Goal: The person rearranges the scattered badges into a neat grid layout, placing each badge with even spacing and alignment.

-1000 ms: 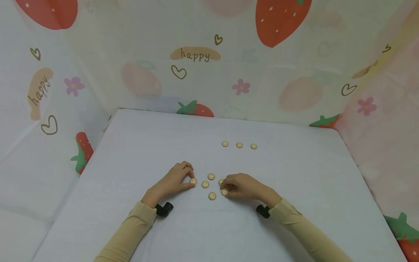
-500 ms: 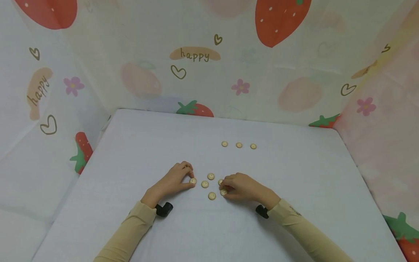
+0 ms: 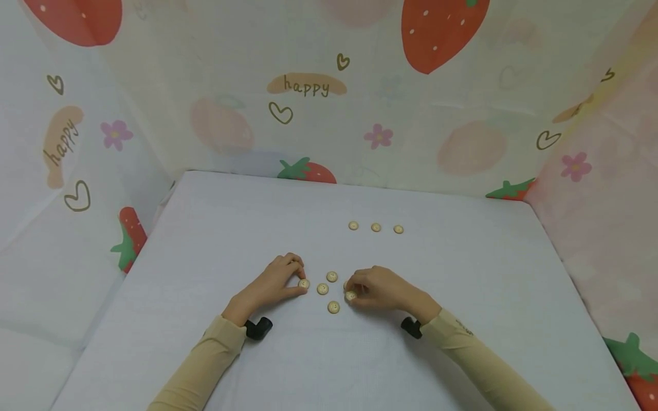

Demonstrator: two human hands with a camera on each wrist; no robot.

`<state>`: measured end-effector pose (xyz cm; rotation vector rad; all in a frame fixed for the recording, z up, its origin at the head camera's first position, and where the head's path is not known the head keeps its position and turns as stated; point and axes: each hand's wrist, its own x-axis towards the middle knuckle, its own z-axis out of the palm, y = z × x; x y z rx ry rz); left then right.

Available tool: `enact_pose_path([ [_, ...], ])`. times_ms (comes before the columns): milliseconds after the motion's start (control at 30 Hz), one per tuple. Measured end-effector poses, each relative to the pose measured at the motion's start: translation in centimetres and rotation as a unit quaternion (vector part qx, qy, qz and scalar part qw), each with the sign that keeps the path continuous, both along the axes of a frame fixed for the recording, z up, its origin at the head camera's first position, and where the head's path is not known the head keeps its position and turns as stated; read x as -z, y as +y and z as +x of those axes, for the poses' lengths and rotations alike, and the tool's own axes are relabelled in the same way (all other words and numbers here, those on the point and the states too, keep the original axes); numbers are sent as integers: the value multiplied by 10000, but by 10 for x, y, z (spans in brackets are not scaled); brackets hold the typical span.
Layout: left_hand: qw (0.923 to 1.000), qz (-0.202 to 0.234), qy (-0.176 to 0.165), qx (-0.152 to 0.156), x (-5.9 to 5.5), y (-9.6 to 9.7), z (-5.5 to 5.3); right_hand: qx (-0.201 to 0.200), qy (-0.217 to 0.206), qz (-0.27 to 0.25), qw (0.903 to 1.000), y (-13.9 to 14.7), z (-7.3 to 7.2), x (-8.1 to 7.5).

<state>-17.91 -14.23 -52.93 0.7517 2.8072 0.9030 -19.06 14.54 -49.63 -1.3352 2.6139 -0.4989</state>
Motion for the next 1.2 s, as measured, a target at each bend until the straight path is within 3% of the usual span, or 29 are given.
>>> enact_pose_path([
  [700, 10000, 28, 53, 25, 1, -1, 0, 422, 422, -193, 9980, 3, -26, 0],
  [1200, 10000, 34, 7, -21, 2, -1, 0, 1290, 425, 86, 9907, -4, -46, 4],
])
